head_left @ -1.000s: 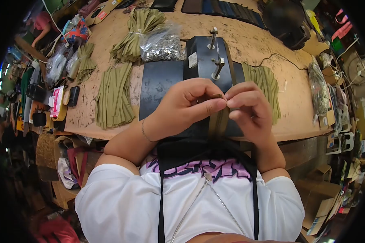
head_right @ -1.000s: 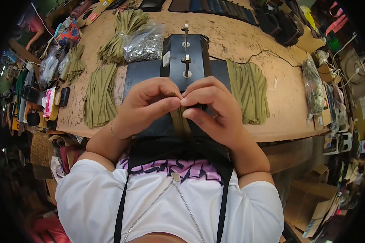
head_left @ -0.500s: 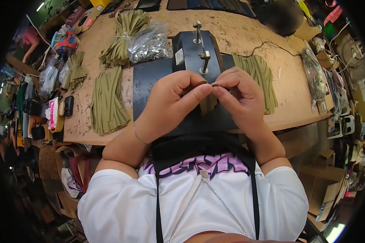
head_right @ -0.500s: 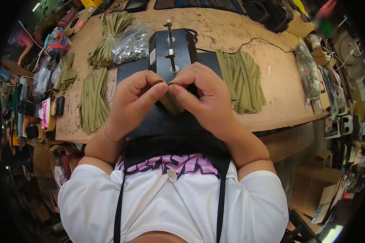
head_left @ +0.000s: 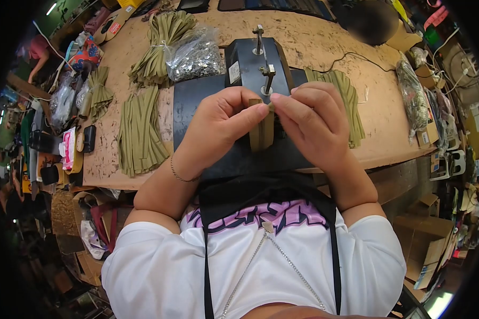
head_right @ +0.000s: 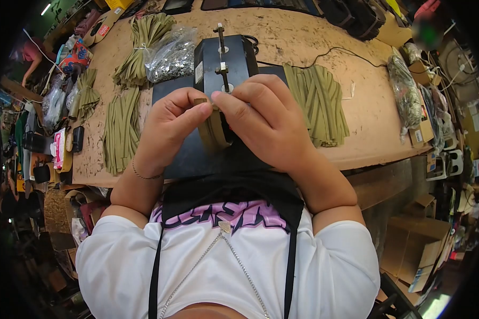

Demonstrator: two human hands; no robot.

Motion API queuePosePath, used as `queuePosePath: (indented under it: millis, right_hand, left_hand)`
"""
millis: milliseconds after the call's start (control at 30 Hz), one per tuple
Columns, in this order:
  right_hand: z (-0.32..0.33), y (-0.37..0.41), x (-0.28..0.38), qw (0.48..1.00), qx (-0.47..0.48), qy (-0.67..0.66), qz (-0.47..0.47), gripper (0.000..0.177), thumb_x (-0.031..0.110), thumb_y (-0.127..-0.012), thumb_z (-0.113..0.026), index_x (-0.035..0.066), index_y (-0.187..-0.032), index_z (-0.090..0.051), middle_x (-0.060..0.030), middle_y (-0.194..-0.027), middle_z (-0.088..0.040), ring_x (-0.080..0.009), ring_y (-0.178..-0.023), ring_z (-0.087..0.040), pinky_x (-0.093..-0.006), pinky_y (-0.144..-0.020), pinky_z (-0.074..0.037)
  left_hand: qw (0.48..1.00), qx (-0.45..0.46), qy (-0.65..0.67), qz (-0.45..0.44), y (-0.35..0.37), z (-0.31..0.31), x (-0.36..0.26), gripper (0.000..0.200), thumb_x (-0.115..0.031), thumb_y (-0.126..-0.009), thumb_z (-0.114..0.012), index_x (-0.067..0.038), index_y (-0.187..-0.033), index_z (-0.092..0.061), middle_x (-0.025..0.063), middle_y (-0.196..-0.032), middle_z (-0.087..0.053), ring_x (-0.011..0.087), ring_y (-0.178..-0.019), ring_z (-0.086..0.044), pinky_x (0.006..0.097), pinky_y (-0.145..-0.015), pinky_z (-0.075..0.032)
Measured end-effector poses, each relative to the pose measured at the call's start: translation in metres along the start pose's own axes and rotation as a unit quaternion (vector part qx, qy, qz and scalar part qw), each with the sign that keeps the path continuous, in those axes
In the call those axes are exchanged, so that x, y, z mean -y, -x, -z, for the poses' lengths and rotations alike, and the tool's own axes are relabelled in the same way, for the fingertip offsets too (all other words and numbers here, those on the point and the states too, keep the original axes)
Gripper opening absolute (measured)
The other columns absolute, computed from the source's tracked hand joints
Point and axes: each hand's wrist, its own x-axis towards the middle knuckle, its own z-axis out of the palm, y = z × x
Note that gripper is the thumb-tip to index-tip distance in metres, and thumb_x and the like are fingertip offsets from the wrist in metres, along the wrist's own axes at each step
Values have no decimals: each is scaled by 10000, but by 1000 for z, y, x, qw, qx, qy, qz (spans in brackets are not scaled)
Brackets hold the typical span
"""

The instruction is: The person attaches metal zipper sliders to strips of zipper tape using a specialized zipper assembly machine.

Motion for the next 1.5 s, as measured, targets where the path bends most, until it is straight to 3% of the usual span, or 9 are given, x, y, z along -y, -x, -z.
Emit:
queuePosePath:
  millis: [333, 467, 633, 900, 1100, 1200, 1300, 1433, 1500]
  right_hand:
    - [6, 0, 2, 999, 35, 5, -2, 301, 6, -631, -738, 21, -930, -697, -61, -821, -592, -236, -776, -588, -322, -644, -495]
    - [7, -2, 6, 976, 65, -122, -168, 195, -8, -674, -746, 16, -858, -687, -69, -788, -619, -211, -745, -604, -303, -649, -489]
    - [10, 4, 8, 879, 101, -320, -340, 83, -11, -758, -725, 9, -830, -689, -60, -786, -635, -160, -725, -611, -272, -670, -477]
    - [8, 7, 13, 873, 99, -356, -319, 69, 18, -796, -711, -2, -853, -678, -69, -812, -631, -159, -763, -608, -268, -681, -471]
    - [10, 6, 8, 893, 119, -300, -314, 70, 38, -832, -680, -9, -881, -665, -71, -801, -602, -162, -741, -583, -282, -668, -464]
    - [9, 5, 4, 900, 127, -273, -316, 71, 47, -843, -675, -9, -883, -659, -66, -779, -579, -162, -726, -572, -282, -660, -460]
    - [4, 6, 1, 900, 98, -271, -327, 70, 60, -850, -675, -4, -868, -653, -66, -760, -558, -163, -710, -557, -273, -652, -449]
    - [-11, 25, -5, 842, 80, -400, -354, 87, 84, -865, -678, 14, -826, -641, -65, -748, -547, -174, -683, -530, -271, -631, -421]
    - [-13, 27, -9, 876, 96, -369, -296, 104, 91, -869, -680, 23, -806, -633, -58, -745, -545, -179, -680, -520, -282, -626, -411]
  left_hand:
    - [1000, 2, 2, 2, -2, 1, 1, 94, -104, -949, -637, -16, -979, -619, -21, -892, -619, 32, -802, -526, 190, -728, -419]
    - [999, 26, 26, 28, 0, 0, -5, 107, -87, -911, -688, -19, -959, -621, -15, -884, -625, 33, -789, -537, 194, -700, -425]
    - [999, 34, -39, 17, 7, 1, -15, 158, -44, -859, -739, -21, -962, -620, -10, -880, -627, 33, -776, -555, 183, -646, -426]
    - [999, 0, -49, -15, 6, -1, -5, 194, 16, -850, -722, -20, -1020, -636, -4, -939, -613, 39, -827, -563, 187, -699, -441]
    - [985, -8, -122, -126, 2, -3, 1, 213, 78, -842, -679, -6, -1037, -661, 30, -1008, -632, 77, -966, -603, 213, -819, -487]
    - [958, -31, -219, -184, -3, -2, 8, 189, 79, -845, -673, 2, -1018, -675, 23, -985, -654, 72, -928, -613, 216, -824, -489]
    - [981, -88, -145, -93, -13, 0, -1, 178, 52, -853, -683, 0, -1024, -683, 8, -932, -672, 59, -869, -615, 205, -796, -485]
    - [976, -134, -136, -107, -42, 21, -2, 159, -22, -871, -697, -20, -1030, -690, -10, -902, -669, 38, -812, -587, 184, -740, -457]
    - [978, -128, -121, -108, -56, 32, 1, 158, -32, -870, -702, -23, -1027, -689, -15, -906, -665, 38, -823, -583, 187, -749, -453]
